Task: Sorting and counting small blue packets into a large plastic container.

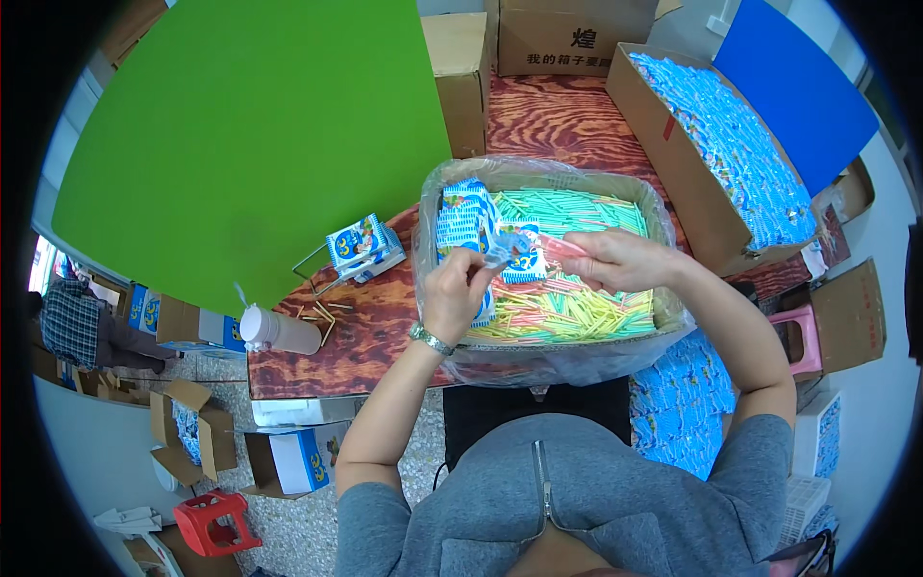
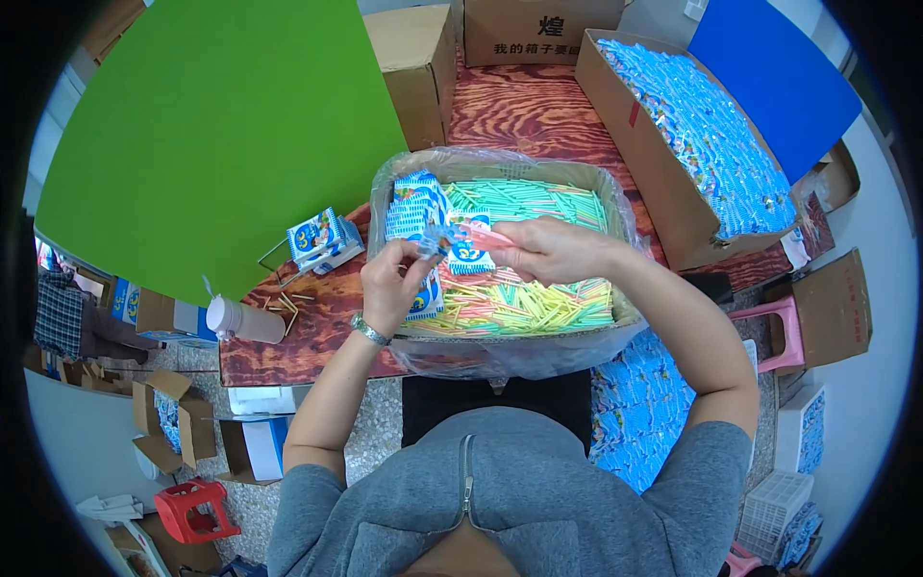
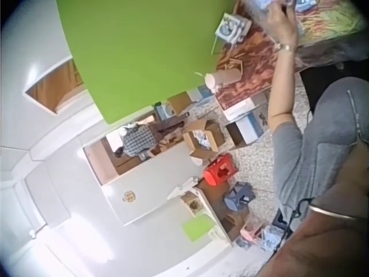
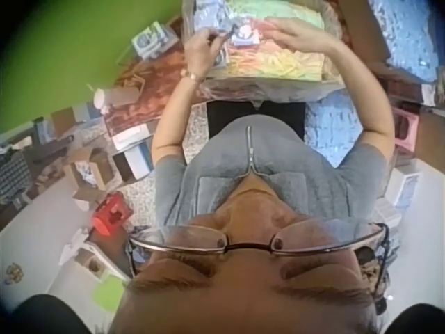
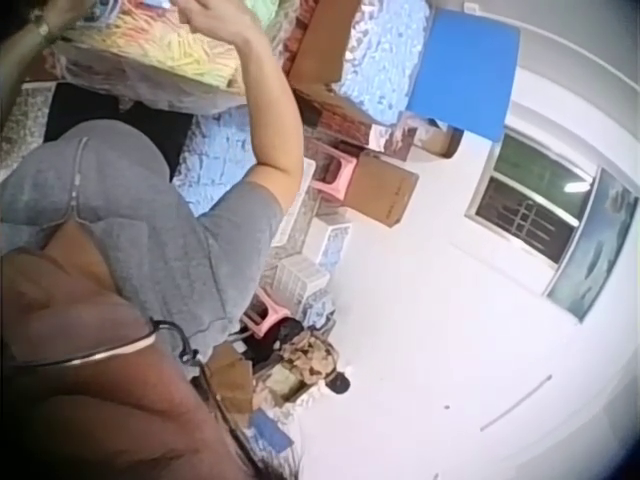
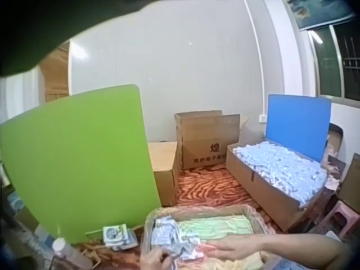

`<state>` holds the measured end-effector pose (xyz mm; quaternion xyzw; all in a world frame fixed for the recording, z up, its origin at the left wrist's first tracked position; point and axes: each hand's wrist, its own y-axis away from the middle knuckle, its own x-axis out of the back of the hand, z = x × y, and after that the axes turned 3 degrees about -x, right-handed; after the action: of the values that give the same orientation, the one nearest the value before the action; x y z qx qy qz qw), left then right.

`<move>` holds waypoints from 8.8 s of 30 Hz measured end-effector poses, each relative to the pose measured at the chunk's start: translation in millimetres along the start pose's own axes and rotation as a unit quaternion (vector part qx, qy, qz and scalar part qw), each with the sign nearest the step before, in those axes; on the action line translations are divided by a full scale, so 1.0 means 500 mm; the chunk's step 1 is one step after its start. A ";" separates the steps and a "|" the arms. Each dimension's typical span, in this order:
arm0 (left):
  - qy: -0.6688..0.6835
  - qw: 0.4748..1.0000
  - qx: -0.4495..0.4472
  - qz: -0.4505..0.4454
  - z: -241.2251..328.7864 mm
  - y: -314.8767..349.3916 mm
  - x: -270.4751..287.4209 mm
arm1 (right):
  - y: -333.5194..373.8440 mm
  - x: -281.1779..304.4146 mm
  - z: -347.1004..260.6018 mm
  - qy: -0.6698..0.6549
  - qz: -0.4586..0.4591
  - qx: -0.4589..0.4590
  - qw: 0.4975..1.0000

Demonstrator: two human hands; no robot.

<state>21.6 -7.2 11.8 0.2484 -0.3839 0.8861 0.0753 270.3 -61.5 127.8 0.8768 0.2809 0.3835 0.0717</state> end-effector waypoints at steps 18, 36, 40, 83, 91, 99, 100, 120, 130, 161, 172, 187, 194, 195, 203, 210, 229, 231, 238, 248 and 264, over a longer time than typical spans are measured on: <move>-0.021 0.999 -0.028 -0.041 0.013 0.001 0.004 | -0.036 0.032 -0.047 0.204 0.011 0.017 0.979; -0.021 0.998 -0.043 -0.046 0.032 0.013 0.000 | -0.063 0.046 -0.095 0.284 0.039 0.050 0.957; 0.061 0.996 0.007 -0.057 0.019 0.020 0.010 | -0.069 0.018 -0.060 0.182 0.166 0.126 0.961; -0.135 0.974 -0.009 -0.180 -0.052 0.039 0.086 | -0.389 -0.102 0.123 -0.281 0.187 0.148 0.930; -0.122 0.978 -0.036 -0.167 -0.044 0.045 0.098 | -0.298 -0.135 0.102 -0.258 0.110 0.187 0.941; -0.070 0.965 0.029 -0.249 -0.050 0.052 0.113 | -0.237 -0.124 0.091 -0.102 0.025 0.171 0.980; -0.077 0.964 0.030 -0.253 -0.052 0.054 0.114 | -0.219 -0.121 0.071 0.013 0.049 0.177 0.983; -0.101 0.973 -0.054 -0.201 -0.051 -0.059 0.131 | -0.202 -0.114 -0.009 -0.064 0.219 0.247 0.942; 0.334 0.913 0.142 -0.186 0.085 -0.204 0.100 | -0.141 0.007 -0.023 -0.480 0.138 0.194 0.844; 0.204 0.961 -0.018 -0.184 0.370 0.089 -0.054 | 0.279 -0.286 0.070 -0.127 0.379 0.139 0.906; 0.181 0.937 0.258 0.152 0.022 0.377 0.295 | -0.247 -0.542 -0.176 -0.240 0.090 0.343 0.904; 0.363 0.862 0.289 0.203 -0.253 0.410 0.204 | -0.450 -0.619 -0.051 -0.118 0.175 0.187 0.959; 0.318 0.899 0.222 0.202 -0.240 0.385 0.199 | -0.459 -0.618 -0.059 -0.078 0.250 0.281 0.923; 0.285 0.914 0.216 0.189 -0.257 0.396 0.197 | -0.462 -0.620 -0.066 -0.091 0.260 0.276 0.921; 0.402 0.851 0.290 0.173 -0.261 0.395 0.174 | -0.480 -0.637 -0.026 -0.100 0.208 0.203 0.952; 0.329 0.910 0.247 0.059 -0.248 0.382 0.224 | -0.498 -0.616 -0.044 -0.065 0.334 0.279 0.898; 0.146 0.951 0.263 -0.068 -0.247 0.389 0.234 | -0.495 -0.591 -0.057 -0.462 0.159 0.130 0.863; 0.087 0.974 0.200 -0.063 -0.242 0.390 0.244 | -0.485 -0.587 -0.067 -0.290 0.261 0.213 0.896; 0.025 0.979 0.182 -0.092 -0.273 0.422 0.255 | -0.492 -0.637 -0.048 -0.413 0.173 0.196 0.873; 0.166 0.942 0.290 -0.037 -0.283 0.476 0.246 | -0.481 -0.676 -0.050 -0.317 0.187 0.271 0.889; 0.227 0.863 0.149 -0.426 0.099 0.341 0.113 | 0.102 -0.570 0.025 -0.195 0.365 0.235 0.880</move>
<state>-63.6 -164.3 -40.7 0.1884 -0.0765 0.8463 0.4924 145.6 -258.8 -43.7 0.9655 0.0033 0.1262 -0.2279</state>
